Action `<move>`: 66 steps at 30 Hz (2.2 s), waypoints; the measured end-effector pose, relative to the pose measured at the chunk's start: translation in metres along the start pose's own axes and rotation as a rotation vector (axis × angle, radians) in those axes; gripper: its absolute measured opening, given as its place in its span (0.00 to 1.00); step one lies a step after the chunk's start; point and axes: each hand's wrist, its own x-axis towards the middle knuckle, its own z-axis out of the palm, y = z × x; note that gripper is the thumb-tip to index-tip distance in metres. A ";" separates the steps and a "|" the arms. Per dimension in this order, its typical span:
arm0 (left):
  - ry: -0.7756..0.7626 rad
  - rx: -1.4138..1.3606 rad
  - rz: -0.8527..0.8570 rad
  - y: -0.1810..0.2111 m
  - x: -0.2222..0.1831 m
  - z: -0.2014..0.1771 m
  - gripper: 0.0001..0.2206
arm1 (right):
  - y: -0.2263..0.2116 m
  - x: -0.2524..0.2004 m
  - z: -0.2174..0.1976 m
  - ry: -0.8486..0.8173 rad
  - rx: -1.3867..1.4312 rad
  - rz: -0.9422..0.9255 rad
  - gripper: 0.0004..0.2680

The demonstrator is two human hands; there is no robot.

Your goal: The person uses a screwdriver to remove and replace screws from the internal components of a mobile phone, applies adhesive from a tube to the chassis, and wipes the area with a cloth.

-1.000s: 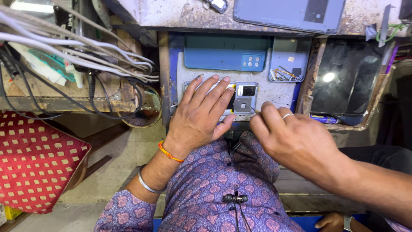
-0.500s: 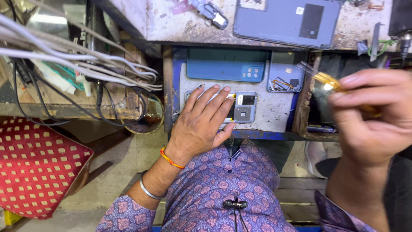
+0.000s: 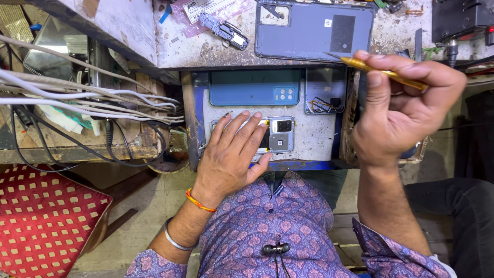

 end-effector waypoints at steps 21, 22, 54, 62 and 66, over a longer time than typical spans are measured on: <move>0.004 0.000 0.004 -0.002 -0.002 0.000 0.26 | 0.004 -0.006 -0.007 -0.009 -0.031 0.015 0.11; 0.002 0.001 0.005 -0.002 -0.002 0.000 0.26 | 0.001 -0.009 -0.009 -0.005 -0.033 0.023 0.11; -0.019 -0.003 -0.008 -0.001 -0.002 0.001 0.26 | -0.035 -0.103 -0.025 -0.411 -0.152 0.153 0.09; -0.018 -0.005 -0.012 -0.001 -0.003 0.001 0.27 | -0.036 -0.101 -0.023 -0.421 -0.162 0.143 0.09; -0.016 -0.007 -0.015 0.000 -0.002 0.002 0.26 | -0.036 -0.100 -0.024 -0.423 -0.183 0.137 0.09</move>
